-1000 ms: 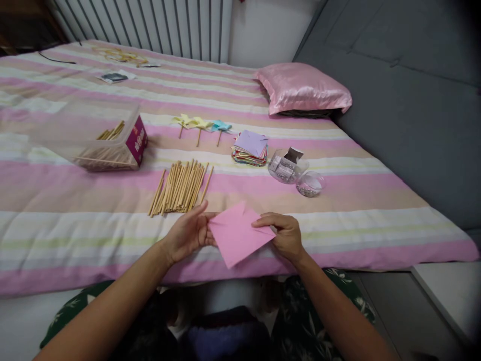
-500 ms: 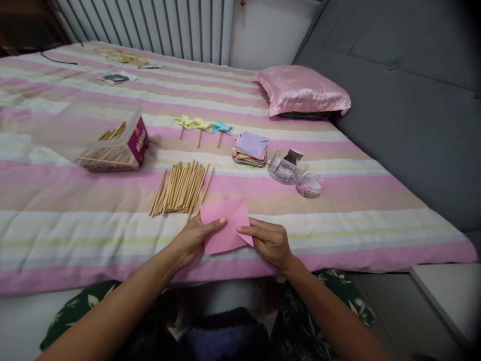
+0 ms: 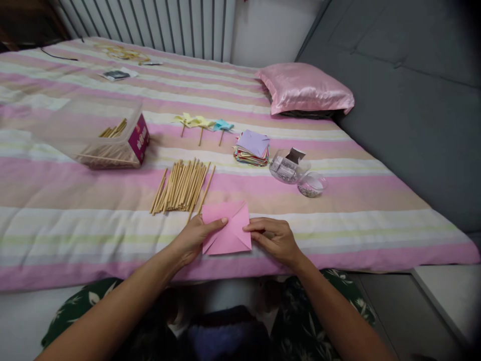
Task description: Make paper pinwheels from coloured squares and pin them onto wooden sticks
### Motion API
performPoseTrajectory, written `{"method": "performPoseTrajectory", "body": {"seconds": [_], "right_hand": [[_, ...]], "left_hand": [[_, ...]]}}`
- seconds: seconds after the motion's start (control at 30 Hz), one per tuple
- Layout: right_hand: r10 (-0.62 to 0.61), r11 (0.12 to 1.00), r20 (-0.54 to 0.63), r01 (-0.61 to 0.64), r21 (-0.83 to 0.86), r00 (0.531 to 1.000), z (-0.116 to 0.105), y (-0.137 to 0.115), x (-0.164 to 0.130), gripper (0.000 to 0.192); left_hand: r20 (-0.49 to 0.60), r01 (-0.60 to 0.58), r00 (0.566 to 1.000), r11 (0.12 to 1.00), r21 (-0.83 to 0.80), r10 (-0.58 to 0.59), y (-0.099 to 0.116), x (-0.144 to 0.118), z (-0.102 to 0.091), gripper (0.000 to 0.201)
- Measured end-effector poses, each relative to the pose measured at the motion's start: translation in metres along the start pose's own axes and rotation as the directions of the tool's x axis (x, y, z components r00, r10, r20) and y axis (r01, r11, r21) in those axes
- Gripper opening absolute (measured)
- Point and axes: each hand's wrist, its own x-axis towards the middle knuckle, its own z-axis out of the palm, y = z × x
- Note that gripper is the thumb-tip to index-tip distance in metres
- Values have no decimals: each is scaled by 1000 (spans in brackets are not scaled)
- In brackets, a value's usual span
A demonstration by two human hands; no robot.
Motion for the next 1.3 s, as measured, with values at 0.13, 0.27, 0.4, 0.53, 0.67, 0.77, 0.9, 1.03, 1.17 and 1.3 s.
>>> {"method": "performPoseTrajectory", "body": {"seconds": [0.13,0.27,0.4,0.53,0.67,0.77,0.9,1.03,1.17,1.3], "right_hand": [[45,998,4,-45,38,999,0,2,0,13],[137,985,21,-139,106,990,3,1,0,10],[250,936,69,-260,237,966,7,-2,1,12],[297,911,102,-313,270,950,9,-2,2,16],[314,906,122,-336,258,941,11,2,0,16],[319,906,121,-340,250,940,13,3,0,16],[346,893,100,-360,269,933,14,4,1,19],[375,868,106,-389,310,921,14,7,1,21],[400,848,112,-414,332,910,13,8,1,20],[414,841,106,-425,336,904,13,9,2,22]], "left_hand": [[-1,-3,1000,1000,16,3,0,-1,1,41],[17,-19,1000,999,38,19,1,-3,4,41],[27,-16,1000,999,50,15,-1,-3,4,37],[29,-2,1000,999,45,1,-2,-3,3,36],[29,27,999,998,59,-28,-2,-4,4,35],[36,36,999,997,73,-39,-1,-5,5,35],[33,25,999,995,92,-28,-1,-5,5,33],[-16,3,1000,993,114,-1,-1,-3,3,28],[-38,2,999,994,108,2,-1,-1,1,26],[-43,-9,999,988,151,15,-1,-1,2,25]]}}
